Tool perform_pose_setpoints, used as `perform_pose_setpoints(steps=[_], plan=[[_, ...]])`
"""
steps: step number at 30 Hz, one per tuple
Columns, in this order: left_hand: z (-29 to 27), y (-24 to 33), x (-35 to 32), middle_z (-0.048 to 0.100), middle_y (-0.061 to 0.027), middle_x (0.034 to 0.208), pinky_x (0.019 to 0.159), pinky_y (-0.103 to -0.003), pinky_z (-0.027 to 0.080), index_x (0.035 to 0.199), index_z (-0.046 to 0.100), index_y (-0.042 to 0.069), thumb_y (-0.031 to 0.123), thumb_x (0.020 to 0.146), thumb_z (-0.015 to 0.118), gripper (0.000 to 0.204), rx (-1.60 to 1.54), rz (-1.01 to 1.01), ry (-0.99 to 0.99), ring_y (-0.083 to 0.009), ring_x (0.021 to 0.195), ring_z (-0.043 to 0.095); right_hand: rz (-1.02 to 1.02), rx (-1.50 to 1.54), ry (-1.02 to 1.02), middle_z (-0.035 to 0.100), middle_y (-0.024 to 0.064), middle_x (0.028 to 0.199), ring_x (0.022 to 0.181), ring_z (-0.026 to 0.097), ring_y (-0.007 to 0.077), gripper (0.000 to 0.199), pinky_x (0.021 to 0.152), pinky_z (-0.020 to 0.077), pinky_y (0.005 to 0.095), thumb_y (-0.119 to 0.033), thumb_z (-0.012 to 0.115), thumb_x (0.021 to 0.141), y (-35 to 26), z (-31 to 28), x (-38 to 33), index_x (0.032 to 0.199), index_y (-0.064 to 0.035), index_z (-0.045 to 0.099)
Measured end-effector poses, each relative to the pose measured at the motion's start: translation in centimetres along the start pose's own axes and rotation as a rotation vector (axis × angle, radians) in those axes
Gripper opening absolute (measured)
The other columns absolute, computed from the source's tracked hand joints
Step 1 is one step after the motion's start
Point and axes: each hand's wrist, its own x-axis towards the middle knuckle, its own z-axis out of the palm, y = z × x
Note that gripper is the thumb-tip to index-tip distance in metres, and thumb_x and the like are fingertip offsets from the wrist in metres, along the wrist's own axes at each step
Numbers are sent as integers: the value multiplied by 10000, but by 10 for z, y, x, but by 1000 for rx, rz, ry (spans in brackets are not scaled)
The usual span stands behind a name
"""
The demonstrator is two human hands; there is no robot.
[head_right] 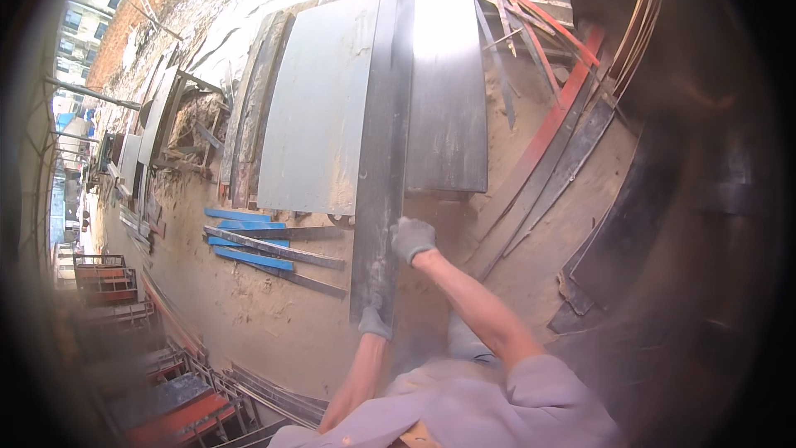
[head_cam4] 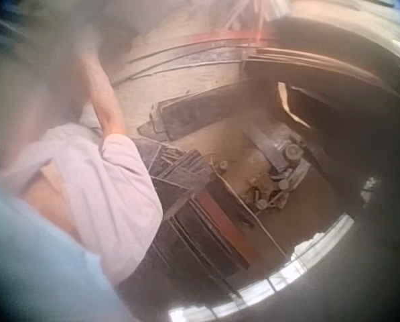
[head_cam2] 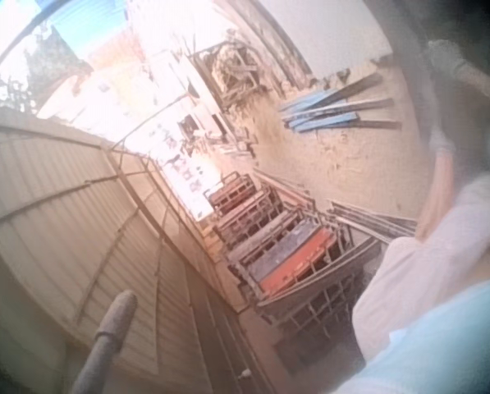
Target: The person uses a guillotine shear to cut a large black metal sheet into long strips. They repeatedly position the sheet, cut it, and remove the resulting strips, stacking them nearby.
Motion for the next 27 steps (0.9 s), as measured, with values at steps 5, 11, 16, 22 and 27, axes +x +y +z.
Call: perform_pose_setpoints(steps=[5, 11, 16, 22, 27], plan=[[94, 25, 30, 687, -108, 1105, 780, -425, 540, 1150, 629, -77, 240, 780, 811, 520, -38, -2, -45, -270, 901, 655, 44, -58, 156, 701, 215, 917, 873, 680, 399, 347, 789, 524, 506, -366, 534, 922, -7, -48, 78, 1018, -59, 662], [209, 57, 47, 683, -104, 1113, 790, -437, 544, 1182, 606, -43, 325, 817, 757, 540, -50, -73, -258, -265, 910, 663, -217, -124, 350, 587, 215, 1289, 1209, 547, 369, 502, 987, 433, 495, -329, 661, 821, -2, -68, 54, 1237, -63, 571], [292, 86, 34, 677, -92, 1126, 798, -452, 549, 1217, 588, -1, 388, 854, 702, 544, -9, -156, -483, -262, 916, 669, -486, -243, 485, 467, 200, 1440, 1358, 409, 353, 671, 1144, 298, 472, -244, 667, 819, 30, -21, 22, 1405, -6, 445], [248, 137, -11, 669, -79, 1141, 808, -471, 556, 1259, 567, 49, 464, 900, 635, 553, 622, -191, -576, -258, 924, 678, -434, -287, 428, 411, 213, 1483, 1401, 359, 354, 735, 1173, 261, 471, -213, 655, 833, 41, -3, 58, 1469, 3, 356], [174, 206, -11, 604, -166, 1282, 921, -419, 514, 1153, 647, 11, 323, 852, 679, 435, 1578, 1403, -551, -342, 1078, 623, -397, -339, 451, 374, 236, 1500, 1409, 339, 371, 729, 1179, 248, 463, -181, 613, 859, 34, -5, 48, 1487, 23, 303]])
